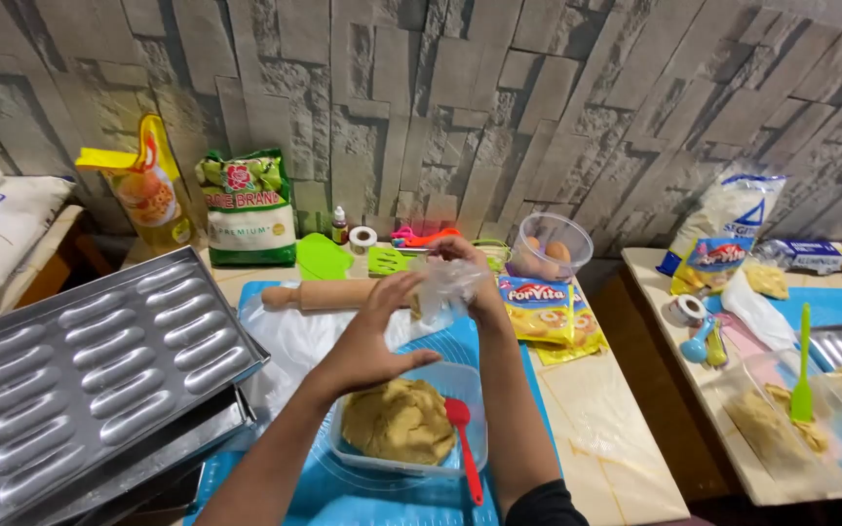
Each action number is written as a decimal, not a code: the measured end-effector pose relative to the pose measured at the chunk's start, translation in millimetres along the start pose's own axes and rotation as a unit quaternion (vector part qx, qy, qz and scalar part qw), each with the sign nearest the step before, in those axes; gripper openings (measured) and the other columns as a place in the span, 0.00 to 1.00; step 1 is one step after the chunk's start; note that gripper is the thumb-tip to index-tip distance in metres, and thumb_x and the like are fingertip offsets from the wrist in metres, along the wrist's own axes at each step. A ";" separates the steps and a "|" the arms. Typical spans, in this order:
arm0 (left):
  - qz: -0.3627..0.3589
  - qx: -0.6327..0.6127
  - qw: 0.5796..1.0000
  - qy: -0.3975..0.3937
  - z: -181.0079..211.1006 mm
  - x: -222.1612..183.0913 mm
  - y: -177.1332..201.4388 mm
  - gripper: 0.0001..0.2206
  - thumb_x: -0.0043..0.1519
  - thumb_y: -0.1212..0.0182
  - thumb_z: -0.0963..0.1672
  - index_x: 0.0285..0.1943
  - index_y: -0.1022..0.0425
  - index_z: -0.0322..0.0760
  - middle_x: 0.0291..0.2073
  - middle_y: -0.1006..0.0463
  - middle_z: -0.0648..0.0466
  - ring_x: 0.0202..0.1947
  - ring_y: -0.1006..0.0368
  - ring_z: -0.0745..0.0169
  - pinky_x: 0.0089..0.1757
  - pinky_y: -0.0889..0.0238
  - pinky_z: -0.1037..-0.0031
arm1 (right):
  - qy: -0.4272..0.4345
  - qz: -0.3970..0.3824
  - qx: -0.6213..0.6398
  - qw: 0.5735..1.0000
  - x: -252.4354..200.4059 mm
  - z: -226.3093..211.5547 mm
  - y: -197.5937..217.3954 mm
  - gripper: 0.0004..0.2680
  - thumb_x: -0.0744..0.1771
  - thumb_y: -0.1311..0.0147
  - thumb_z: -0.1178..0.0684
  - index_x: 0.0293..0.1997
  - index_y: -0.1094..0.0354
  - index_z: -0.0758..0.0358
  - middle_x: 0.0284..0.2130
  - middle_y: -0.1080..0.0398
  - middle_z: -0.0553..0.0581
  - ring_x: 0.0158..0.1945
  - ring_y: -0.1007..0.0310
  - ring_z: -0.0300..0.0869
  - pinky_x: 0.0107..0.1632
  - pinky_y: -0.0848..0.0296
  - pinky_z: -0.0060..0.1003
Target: Filling a plastic piping bag with dough using a spatula in a bakery setting.
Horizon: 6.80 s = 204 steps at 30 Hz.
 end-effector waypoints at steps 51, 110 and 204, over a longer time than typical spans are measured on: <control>0.171 -0.596 0.727 0.294 -139.2 28.8 -12.6 0.06 0.58 0.37 0.35 0.40 0.23 0.34 0.32 0.23 0.49 0.35 0.22 0.57 0.49 0.22 0.61 | -0.050 -0.158 -0.048 0.985 -38.8 -75.5 -34.5 0.32 0.56 0.31 0.47 0.65 0.40 0.63 0.48 0.40 0.57 0.51 0.41 0.42 0.57 0.40 0.37; 0.080 -0.716 0.628 0.293 -101.2 30.1 -16.1 0.11 0.65 0.37 0.49 0.45 0.19 0.38 0.42 0.16 0.48 0.44 0.19 0.53 0.50 0.28 0.60 | -0.325 0.034 0.256 0.910 -21.4 -68.4 -56.9 0.05 0.68 0.45 0.55 0.37 0.30 0.66 0.25 0.31 0.54 0.26 0.29 0.40 0.34 0.31 0.33; 0.027 -0.713 0.671 0.202 -139.5 22.5 -19.2 0.29 0.56 0.45 0.38 0.70 0.35 0.44 0.59 0.24 0.45 0.55 0.26 0.44 0.54 0.32 0.47 | -0.264 0.050 0.323 0.908 -30.4 -57.4 -47.5 0.16 0.68 0.46 0.50 0.59 0.33 0.70 0.53 0.26 0.67 0.55 0.25 0.52 0.55 0.24 0.53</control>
Point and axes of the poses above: each hand's wrist, its own x-axis towards the middle knuckle, its own y-axis out of the back of the hand, z = x × y, the point moved 2 cm from there along x, towards the middle knuckle
